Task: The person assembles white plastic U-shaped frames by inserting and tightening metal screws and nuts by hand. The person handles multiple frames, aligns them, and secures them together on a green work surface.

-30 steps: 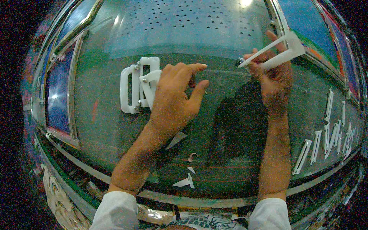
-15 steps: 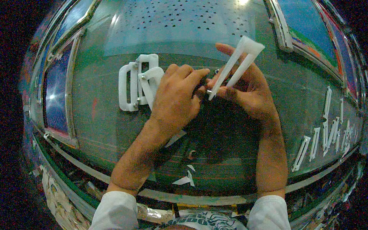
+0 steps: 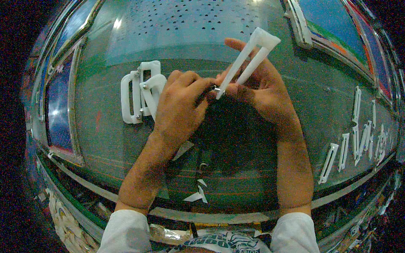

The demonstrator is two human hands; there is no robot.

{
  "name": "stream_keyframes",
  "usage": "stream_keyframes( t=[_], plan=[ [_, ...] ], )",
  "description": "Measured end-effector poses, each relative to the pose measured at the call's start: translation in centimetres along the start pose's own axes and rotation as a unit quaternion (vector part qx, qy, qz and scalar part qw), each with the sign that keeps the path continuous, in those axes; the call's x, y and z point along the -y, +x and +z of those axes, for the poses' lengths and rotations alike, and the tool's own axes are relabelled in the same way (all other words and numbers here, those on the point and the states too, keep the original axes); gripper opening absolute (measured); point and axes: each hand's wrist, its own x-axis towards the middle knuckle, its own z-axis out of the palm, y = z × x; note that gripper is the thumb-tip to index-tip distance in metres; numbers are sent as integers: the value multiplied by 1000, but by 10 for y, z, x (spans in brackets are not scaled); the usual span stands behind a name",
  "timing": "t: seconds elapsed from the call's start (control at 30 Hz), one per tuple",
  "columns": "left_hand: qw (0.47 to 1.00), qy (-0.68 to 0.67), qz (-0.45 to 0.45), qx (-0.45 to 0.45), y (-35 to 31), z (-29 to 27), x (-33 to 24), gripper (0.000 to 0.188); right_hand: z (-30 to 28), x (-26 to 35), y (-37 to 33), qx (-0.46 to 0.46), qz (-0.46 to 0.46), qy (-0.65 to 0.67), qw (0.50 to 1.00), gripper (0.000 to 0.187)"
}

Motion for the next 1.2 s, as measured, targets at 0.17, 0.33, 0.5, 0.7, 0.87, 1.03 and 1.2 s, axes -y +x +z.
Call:
stream_keyframes(
  t=[0.17, 0.33, 0.5, 0.7, 0.87, 1.03, 1.2],
  plan=[
    [1000, -11, 4, -14, 3, 2, 0, 24, -8, 0, 6, -49, -30, -39, 998, 83],
    [951, -266, -135, -80, 6, 2, -4, 16, -8, 3, 3, -56, -30, -14, 998, 82],
    [901, -387, -192, -36, 4, -3, -15, 18, -2, 4, 2, -28, -31, 10, 999, 83],
    [871, -442, -211, -30, 6, -5, -16, 19, -3, 5, 3, -35, -24, -26, 999, 83],
    [881, -421, -214, -14, 5, -4, -13, 20, -2, 2, 3, -35, -38, -28, 998, 85],
    [884, -414, -216, -17, 5, -5, -12, 21, 0, 1, 3, -29, -40, -28, 998, 85],
    [872, -439, -214, -12, 6, -5, -9, 20, 1, -1, 3, -37, -43, -16, 998, 83]
  ],
)
